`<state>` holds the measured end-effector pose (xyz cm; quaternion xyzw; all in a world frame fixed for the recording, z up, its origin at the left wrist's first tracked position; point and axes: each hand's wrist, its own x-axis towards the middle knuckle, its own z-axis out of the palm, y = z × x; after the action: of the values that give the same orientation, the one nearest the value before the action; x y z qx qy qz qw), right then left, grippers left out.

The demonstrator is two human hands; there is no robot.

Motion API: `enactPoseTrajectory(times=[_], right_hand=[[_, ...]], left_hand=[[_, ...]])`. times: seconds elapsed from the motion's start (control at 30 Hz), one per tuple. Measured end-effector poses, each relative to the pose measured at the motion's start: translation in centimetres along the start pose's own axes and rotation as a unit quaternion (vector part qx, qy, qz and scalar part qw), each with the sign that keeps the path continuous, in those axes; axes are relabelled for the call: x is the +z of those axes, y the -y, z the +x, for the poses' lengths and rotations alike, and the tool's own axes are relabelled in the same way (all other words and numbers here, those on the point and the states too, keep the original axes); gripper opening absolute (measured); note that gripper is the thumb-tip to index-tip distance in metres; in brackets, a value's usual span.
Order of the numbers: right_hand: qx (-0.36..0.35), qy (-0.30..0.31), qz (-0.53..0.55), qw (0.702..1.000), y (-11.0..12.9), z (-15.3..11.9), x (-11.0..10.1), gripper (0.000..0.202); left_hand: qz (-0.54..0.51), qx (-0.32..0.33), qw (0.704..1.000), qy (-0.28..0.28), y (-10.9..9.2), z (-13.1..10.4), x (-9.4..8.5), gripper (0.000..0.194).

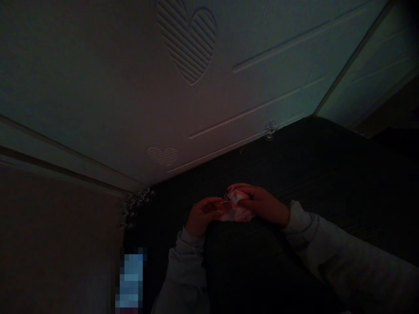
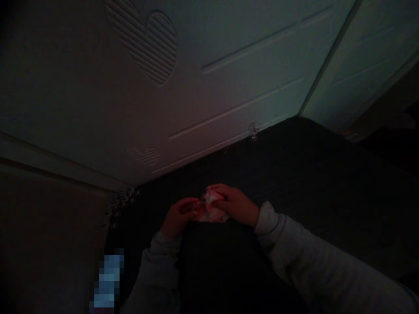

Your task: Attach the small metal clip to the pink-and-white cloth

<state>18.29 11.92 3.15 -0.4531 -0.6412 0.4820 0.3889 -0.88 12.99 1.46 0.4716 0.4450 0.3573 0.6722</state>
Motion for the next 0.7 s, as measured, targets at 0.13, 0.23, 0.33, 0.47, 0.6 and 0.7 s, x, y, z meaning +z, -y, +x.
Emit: enactPoseTrajectory(times=[0.13, 0.23, 0.33, 0.47, 0.6, 0.7], right_hand=[[-0.019, -0.008, -0.019, 1.0, -0.23, -0.06, 0.18, 0.029], [-0.022, -0.028, -0.038, 0.999, -0.22, -0.16, 0.33, 0.028], [-0.025, -0.037, -0.044, 0.998, -0.15, -0.26, 0.37, 0.027], [-0.032, -0.02, -0.043, 0.998, -0.26, -0.27, 0.2, 0.024], [-0.035, -0.01, -0.043, 0.998, -0.26, -0.23, 0.01, 0.022], [-0.039, -0.012, -0.044, 0.998, -0.12, -0.23, 0.01, 0.02]], left_hand=[[0.0, -0.007, 1.0, -0.002, -0.11, -0.02, 0.15, 0.033], [0.002, -0.005, 1.0, -0.006, -0.18, 0.01, 0.28, 0.032], [-0.001, 0.001, 1.0, -0.001, -0.14, 0.05, 0.29, 0.031], [0.007, 0.007, 1.0, 0.007, -0.06, 0.05, 0.15, 0.031], [0.011, 0.005, 1.0, 0.009, -0.09, -0.03, 0.05, 0.03], [-0.006, 0.005, 1.0, 0.01, -0.2, -0.09, 0.17, 0.031]])
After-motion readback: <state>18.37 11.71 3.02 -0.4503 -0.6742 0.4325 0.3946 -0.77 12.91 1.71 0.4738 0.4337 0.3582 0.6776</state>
